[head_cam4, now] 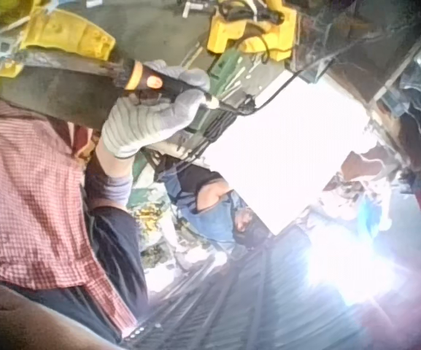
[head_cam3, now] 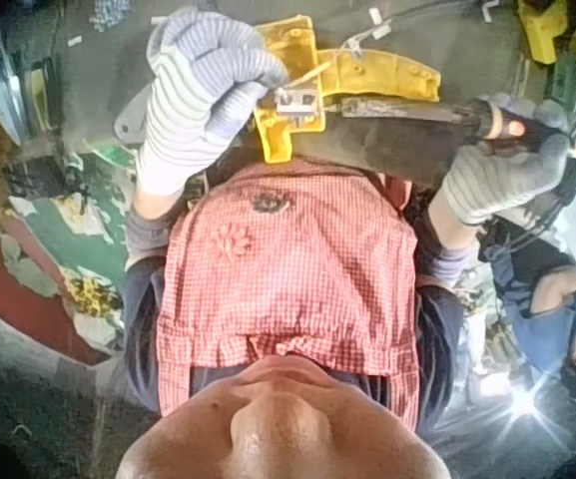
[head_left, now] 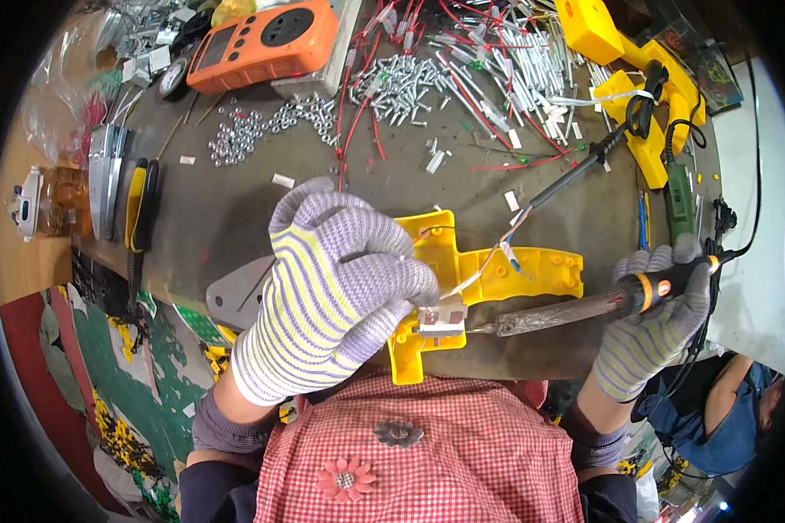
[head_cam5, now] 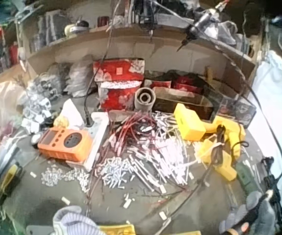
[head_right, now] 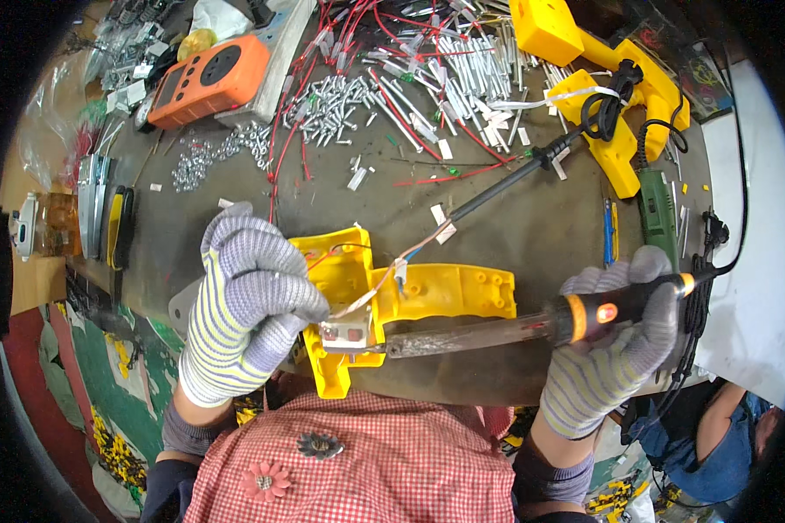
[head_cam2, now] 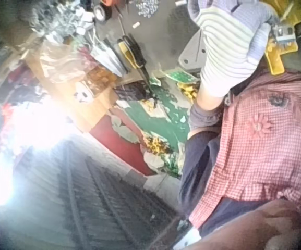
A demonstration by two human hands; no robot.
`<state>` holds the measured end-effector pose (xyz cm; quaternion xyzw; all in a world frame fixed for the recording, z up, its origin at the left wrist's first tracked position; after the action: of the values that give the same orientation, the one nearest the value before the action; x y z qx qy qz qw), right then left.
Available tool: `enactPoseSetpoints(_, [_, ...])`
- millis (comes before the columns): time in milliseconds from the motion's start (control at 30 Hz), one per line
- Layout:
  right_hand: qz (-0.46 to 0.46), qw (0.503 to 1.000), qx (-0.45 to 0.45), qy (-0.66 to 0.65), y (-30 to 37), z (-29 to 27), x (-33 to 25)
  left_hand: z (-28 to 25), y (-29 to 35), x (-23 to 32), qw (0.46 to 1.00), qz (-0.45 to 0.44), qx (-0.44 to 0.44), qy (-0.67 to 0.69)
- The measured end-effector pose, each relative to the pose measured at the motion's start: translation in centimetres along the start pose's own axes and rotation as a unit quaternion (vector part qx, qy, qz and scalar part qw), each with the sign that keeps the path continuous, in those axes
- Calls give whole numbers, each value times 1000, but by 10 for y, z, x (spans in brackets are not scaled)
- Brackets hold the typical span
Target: Assembling and soldering components into a yellow plastic handheld enclosure, possibly a tool or sensor housing.
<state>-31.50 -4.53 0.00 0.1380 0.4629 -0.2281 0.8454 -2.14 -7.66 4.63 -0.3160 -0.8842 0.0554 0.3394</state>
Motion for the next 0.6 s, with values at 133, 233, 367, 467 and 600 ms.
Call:
enactPoseSetpoints(133, [10, 999, 40, -1, 6, -7, 14, 1, -1, 0, 1000, -3, -9, -9])
enactPoseSetpoints(233, [12, 998, 62, 0, 10, -8, 17, 2, 1, -1, 1000, -3, -13, -12])
enactPoseSetpoints(367, [20, 999, 43, -11, 8, -15, 22, 3, 2, 0, 1000, -15, -17, -10])
enactPoseSetpoints(467, [-5, 989, 150, 12, 13, -24, 21, 5, 1, 0, 999, -27, -28, -6])
enactPoseSetpoints(600, [4, 1000, 13, -4, 4, -16, 20, 4, -1, -1, 999, -32, -30, -2])
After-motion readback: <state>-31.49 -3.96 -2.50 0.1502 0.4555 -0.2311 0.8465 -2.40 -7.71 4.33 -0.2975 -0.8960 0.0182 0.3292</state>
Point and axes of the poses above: each hand's wrist, its own y-axis away from the middle knuckle, its own z-axis out of the palm, x = y × z, the point moved 10 cm from there along -y, towards the middle knuckle, and after that the axes turned 1 degree about -z, right-handed, at the moved point
